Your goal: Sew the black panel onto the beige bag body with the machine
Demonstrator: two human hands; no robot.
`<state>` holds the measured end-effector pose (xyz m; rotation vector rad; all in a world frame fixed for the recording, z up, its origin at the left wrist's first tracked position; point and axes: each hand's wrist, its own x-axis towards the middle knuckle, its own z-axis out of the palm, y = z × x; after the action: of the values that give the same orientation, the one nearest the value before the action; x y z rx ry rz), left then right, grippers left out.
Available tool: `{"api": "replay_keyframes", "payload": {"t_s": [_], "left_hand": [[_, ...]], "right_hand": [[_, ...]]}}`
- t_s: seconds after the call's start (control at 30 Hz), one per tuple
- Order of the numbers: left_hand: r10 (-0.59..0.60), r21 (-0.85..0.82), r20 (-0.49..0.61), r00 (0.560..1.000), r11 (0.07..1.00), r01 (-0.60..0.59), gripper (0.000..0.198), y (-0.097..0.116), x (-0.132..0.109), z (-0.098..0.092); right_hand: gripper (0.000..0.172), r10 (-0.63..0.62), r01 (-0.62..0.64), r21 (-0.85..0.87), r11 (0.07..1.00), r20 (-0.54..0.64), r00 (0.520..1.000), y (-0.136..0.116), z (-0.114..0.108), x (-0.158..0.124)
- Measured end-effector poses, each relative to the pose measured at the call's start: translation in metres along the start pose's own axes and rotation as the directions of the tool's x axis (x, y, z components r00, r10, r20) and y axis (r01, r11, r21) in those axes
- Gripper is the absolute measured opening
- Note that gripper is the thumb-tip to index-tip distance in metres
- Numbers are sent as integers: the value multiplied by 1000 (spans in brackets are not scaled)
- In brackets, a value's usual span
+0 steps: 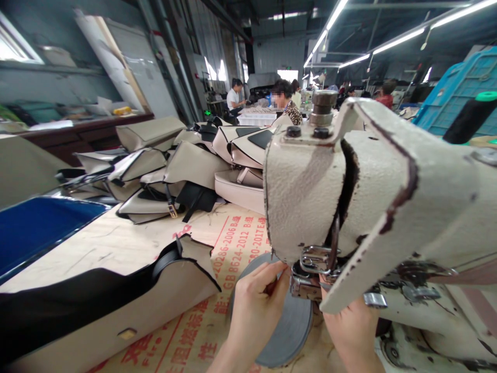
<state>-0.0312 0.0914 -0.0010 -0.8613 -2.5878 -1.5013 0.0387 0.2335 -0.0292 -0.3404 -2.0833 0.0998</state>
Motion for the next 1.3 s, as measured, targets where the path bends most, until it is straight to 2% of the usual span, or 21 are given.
{"api": "replay_keyframes", "payload": {"t_s": [0.4, 0.57, 0.73, 0.87, 1.03, 1.17, 1.3], "left_hand": [[-1, 16, 14, 1000, 1000, 1, 21, 0, 2, 1], [-3, 66, 28, 1000, 998, 1, 22, -1, 2, 1], [54, 151, 32, 998, 987, -58, 24, -5, 2, 2], [124, 257, 15, 992, 958, -123, 26, -9, 2, 2], [168, 336, 34, 985, 926, -170, 26, -8, 1, -1], [187, 371, 80, 979, 906, -203, 34, -5, 3, -5], [217, 349, 89, 972, 907, -235, 30, -3, 5, -10]], "right_hand": [[38, -67, 67, -2, 998, -15, 998, -1, -1, 1], [23, -168, 170, 43, 984, -54, 984, -8, 1, 1], [34, -152, 154, -18, 988, 55, 987, -22, -1, 9], [38, -135, 141, -40, 989, 119, 984, -24, -2, 10], [31, -160, 171, -49, 984, 171, 972, -22, -1, 6], [25, -165, 173, -27, 984, 192, 967, -24, 5, 6], [22, -74, 68, 34, 997, 216, 974, -22, 7, 3]]}}
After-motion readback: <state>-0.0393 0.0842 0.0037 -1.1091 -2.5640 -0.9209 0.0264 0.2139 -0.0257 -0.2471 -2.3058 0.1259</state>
